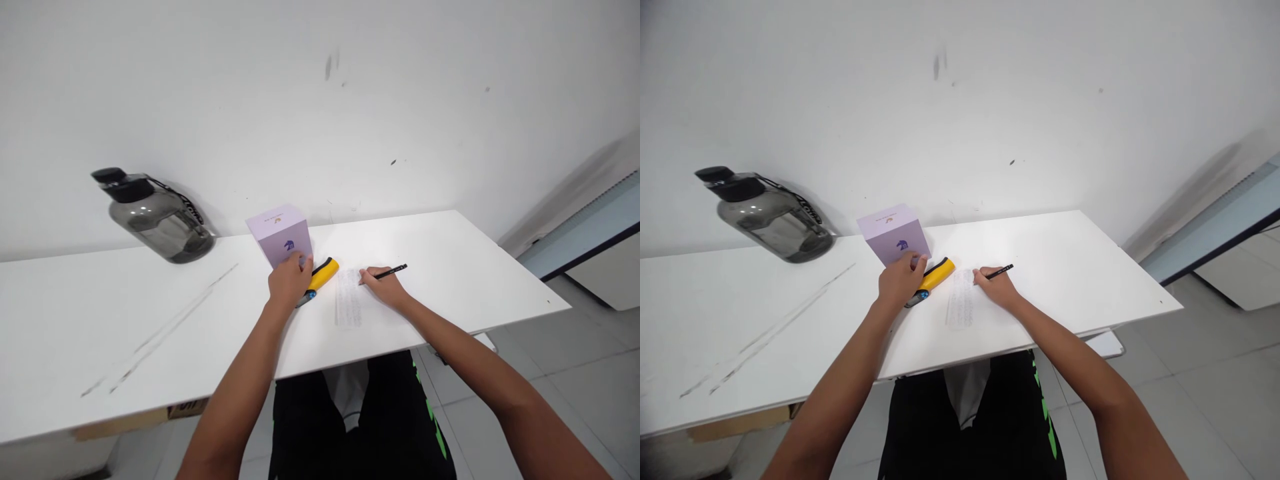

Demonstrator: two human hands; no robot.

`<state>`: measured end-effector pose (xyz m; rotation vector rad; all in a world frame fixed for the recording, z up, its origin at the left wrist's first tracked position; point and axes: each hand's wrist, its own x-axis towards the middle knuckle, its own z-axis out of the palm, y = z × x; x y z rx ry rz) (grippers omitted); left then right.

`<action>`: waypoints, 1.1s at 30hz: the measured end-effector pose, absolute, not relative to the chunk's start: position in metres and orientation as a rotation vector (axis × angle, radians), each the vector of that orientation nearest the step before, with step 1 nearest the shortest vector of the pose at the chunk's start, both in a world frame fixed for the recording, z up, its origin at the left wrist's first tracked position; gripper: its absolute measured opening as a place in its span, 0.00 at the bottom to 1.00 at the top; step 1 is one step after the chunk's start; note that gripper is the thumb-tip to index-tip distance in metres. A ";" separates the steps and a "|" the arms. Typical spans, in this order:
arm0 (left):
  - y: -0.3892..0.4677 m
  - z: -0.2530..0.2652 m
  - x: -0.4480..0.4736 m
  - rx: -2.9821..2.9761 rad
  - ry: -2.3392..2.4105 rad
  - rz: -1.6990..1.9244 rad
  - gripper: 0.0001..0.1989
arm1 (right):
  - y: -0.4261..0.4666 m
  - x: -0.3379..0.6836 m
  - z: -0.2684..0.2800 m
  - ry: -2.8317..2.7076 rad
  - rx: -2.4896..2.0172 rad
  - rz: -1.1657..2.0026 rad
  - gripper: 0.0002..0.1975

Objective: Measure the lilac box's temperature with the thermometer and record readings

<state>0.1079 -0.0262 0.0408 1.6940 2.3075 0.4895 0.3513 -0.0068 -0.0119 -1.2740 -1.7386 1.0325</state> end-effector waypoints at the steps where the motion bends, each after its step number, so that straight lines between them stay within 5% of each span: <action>1: -0.026 0.041 0.108 1.695 2.309 0.484 0.24 | -0.007 0.352 -0.012 -1.733 -1.273 1.029 0.20; 33: -0.027 0.040 0.108 1.691 2.325 0.430 0.26 | -0.010 0.350 -0.009 -1.702 -1.297 1.000 0.20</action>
